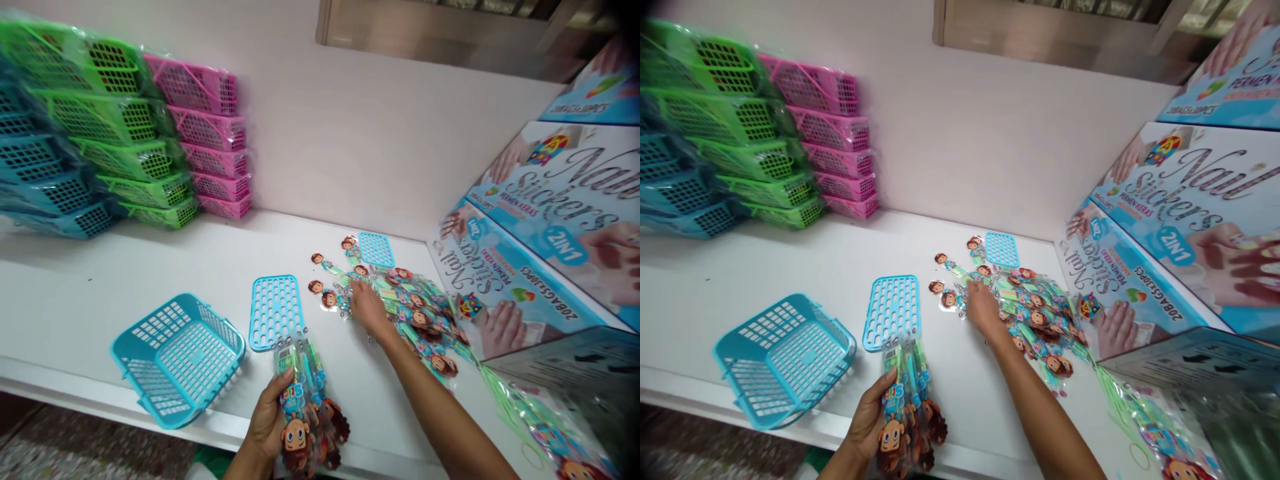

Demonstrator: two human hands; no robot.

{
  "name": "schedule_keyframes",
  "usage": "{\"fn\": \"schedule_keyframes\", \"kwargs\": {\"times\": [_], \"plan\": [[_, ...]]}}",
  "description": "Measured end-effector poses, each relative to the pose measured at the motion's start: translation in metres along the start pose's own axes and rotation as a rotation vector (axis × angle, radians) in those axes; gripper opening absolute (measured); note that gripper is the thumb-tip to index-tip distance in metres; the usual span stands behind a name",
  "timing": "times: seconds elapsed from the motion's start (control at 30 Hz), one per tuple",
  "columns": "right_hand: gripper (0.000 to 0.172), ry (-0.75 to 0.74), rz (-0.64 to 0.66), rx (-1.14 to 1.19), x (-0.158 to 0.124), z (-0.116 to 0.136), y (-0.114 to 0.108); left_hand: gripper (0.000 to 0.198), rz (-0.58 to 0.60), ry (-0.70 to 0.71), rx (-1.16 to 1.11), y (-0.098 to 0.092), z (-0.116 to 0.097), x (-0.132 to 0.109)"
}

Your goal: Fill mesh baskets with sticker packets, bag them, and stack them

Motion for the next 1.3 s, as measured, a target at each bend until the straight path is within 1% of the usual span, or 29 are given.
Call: {"fn": "schedule_keyframes", "kwargs": {"times": [0.03,0.07,0.13,0.17,0.2,0.23,0.3,0.37,0.43,0.5,0.53,0.57,0.6,0.63,0.67,0.73,0.77,0.8,0.83,0.9,0.97,1.03,1.1,1.13,1.17,1.2,1.27,1.3], "plan": [[0.044,0.006,0.008,-0.012,0.019,-0.011,-0.001,0.015,0.005,0.004,-0.004,0.001,-0.002,0.000],[0.044,0.003,0.023,-0.024,0.035,-0.019,-0.001,0.015,0.010,0.009,-0.010,0.002,-0.005,0.000],[0.033,-0.025,0.054,-0.040,0.057,-0.026,-0.001,0.016,0.010,0.027,-0.028,0.005,-0.010,0.001],[0.026,-0.040,0.057,-0.041,0.062,-0.026,-0.003,0.018,0.007,0.036,-0.040,0.006,-0.013,0.001],[0.022,-0.054,0.050,-0.039,0.063,-0.023,-0.005,0.021,0.002,0.044,-0.053,0.006,-0.015,0.001],[0.024,-0.064,0.033,-0.033,0.059,-0.018,-0.009,0.023,-0.003,0.051,-0.065,0.007,-0.017,0.002],[0.031,-0.074,-0.003,-0.011,0.041,-0.003,-0.016,0.026,-0.008,0.058,-0.082,0.007,-0.020,0.004],[0.037,-0.103,0.001,0.022,0.010,0.020,-0.016,0.028,0.014,0.050,-0.088,0.009,-0.020,0.007],[0.038,-0.183,0.080,0.145,-0.026,0.049,-0.007,0.030,0.063,0.042,-0.084,0.012,-0.017,0.011],[0.035,-0.295,0.180,0.390,-0.055,0.075,0.005,0.033,0.105,0.029,-0.071,0.014,-0.013,0.015],[0.033,-0.353,0.212,0.477,-0.064,0.086,0.009,0.033,0.115,0.019,-0.063,0.014,-0.011,0.016],[0.033,-0.398,0.237,0.522,-0.068,0.093,0.012,0.034,0.121,0.002,-0.057,0.013,-0.008,0.017],[0.034,-0.423,0.260,0.515,-0.064,0.096,0.015,0.034,0.126,-0.021,-0.051,0.011,-0.005,0.018],[0.038,-0.408,0.280,0.469,-0.054,0.094,0.018,0.034,0.133,-0.043,-0.046,0.010,-0.002,0.018],[0.041,-0.354,0.293,0.404,-0.037,0.087,0.020,0.035,0.142,-0.063,-0.040,0.008,-0.001,0.017],[0.043,-0.170,0.277,0.266,0.010,0.062,0.017,0.036,0.161,-0.076,-0.024,0.006,-0.002,0.017],[0.039,-0.093,0.238,0.212,0.036,0.050,0.013,0.036,0.171,-0.070,-0.020,0.005,-0.004,0.016],[0.035,-0.040,0.202,0.174,0.061,0.040,0.008,0.035,0.177,-0.059,-0.017,0.004,-0.007,0.016],[0.035,0.011,0.177,0.140,0.085,0.030,0.005,0.034,0.180,-0.049,-0.017,0.003,-0.009,0.017],[0.045,0.078,0.182,0.095,0.123,0.016,0.005,0.032,0.171,-0.036,-0.029,0.000,-0.014,0.018],[0.046,0.120,0.227,0.059,0.147,0.006,0.008,0.030,0.145,-0.043,-0.042,-0.002,-0.016,0.019],[0.036,0.119,0.270,0.042,0.154,0.002,0.010,0.028,0.111,-0.061,-0.051,-0.004,-0.018,0.020],[0.022,0.065,0.280,0.047,0.145,0.007,0.005,0.024,0.069,-0.062,-0.043,-0.004,-0.022,0.022],[0.019,0.021,0.269,0.058,0.133,0.013,0.000,0.022,0.048,-0.057,-0.032,-0.003,-0.024,0.022],[0.018,-0.024,0.251,0.071,0.117,0.021,-0.005,0.019,0.032,-0.050,-0.017,-0.002,-0.026,0.023],[0.021,-0.092,0.227,0.097,0.097,0.032,-0.011,0.018,0.025,-0.044,0.001,0.000,-0.027,0.024],[0.027,-0.282,0.183,0.181,0.047,0.060,-0.020,0.019,0.041,-0.033,0.033,0.006,-0.028,0.026],[0.026,-0.485,0.153,0.280,0.016,0.081,-0.026,0.022,0.066,-0.022,0.044,0.011,-0.028,0.027]]}}
Point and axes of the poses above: each hand's wrist, its own x-axis towards the middle knuckle, its own y-axis out of the palm, z = x × y, the point moved 8 cm from there along x, towards the middle knuckle, and after that the axes turned 9 degrees about z, right-handed, at the moved point
